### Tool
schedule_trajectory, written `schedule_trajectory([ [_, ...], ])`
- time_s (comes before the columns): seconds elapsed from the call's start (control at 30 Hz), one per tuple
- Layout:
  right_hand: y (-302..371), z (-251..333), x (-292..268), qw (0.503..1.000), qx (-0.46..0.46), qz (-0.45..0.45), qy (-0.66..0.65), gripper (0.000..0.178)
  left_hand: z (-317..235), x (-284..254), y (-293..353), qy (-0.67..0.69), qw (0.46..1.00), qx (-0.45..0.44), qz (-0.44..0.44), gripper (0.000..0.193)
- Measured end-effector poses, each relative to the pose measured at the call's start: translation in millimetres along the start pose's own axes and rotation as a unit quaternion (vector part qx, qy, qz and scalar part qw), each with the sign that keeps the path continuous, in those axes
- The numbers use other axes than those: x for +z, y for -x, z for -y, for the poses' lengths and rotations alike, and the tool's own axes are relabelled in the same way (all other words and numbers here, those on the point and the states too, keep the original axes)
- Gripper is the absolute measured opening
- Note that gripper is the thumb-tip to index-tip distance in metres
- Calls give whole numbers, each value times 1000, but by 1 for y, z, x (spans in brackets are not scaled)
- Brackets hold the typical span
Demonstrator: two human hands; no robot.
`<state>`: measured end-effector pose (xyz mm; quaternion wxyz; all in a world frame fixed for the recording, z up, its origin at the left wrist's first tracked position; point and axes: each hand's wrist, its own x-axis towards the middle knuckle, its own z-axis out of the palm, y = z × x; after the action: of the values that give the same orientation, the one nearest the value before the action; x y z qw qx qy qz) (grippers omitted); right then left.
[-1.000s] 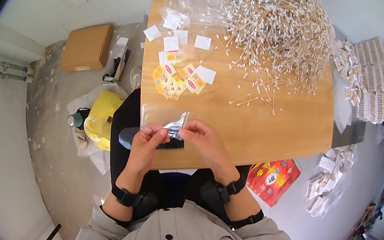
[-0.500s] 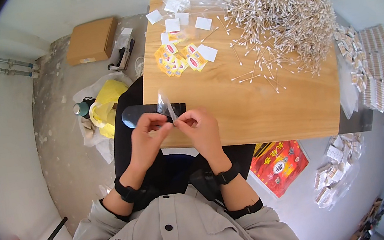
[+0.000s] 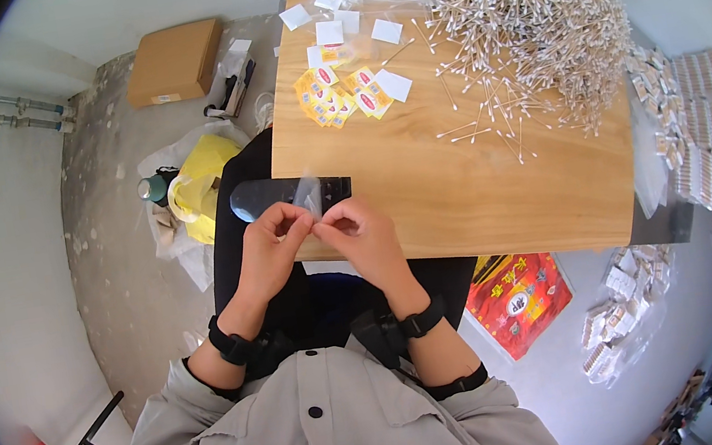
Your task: The person sits on the floor and packs cotton swabs into small plastic bags. They gather swabs from a large pile on a wooden table, align them into neat bundles, and insert them into clear packaging. The person then seals the bags and places them aside.
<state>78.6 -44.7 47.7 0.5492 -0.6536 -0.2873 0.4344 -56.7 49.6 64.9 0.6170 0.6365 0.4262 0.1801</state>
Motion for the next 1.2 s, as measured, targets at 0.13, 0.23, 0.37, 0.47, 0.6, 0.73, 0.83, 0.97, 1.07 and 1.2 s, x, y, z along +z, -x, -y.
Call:
schedule_trajectory([
  [0.13,-3,-3,0,997,43,-39,-41,14,0,-11,0,-78,997,-1,-14,14],
  [0.23,-1,20,22,979,-66,-80,177,9,-15,-5,8,-197,978,71,-23,13],
  [0.37,-6,5,23,992,-16,11,127,9,-20,-16,9,-251,957,147,3,34],
  [0.47,-11,-12,19,996,42,60,55,10,-26,-30,9,-304,925,224,38,73],
  [0.6,-10,-11,20,993,69,91,40,15,-15,-36,4,-326,909,231,121,84],
  [0.73,-9,-22,23,989,93,112,9,17,-4,-41,4,-293,918,215,161,79],
  [0.83,-9,-25,21,987,76,134,34,17,-2,-42,3,-267,926,205,169,74],
  [0.97,-11,-24,20,982,78,170,27,18,-2,-44,3,-253,932,204,159,69],
  [1.07,-11,-13,19,971,136,190,-52,25,3,-47,4,-266,933,195,146,69],
  [1.2,-11,-15,19,964,155,203,-70,33,4,-51,7,-289,925,222,107,69],
])
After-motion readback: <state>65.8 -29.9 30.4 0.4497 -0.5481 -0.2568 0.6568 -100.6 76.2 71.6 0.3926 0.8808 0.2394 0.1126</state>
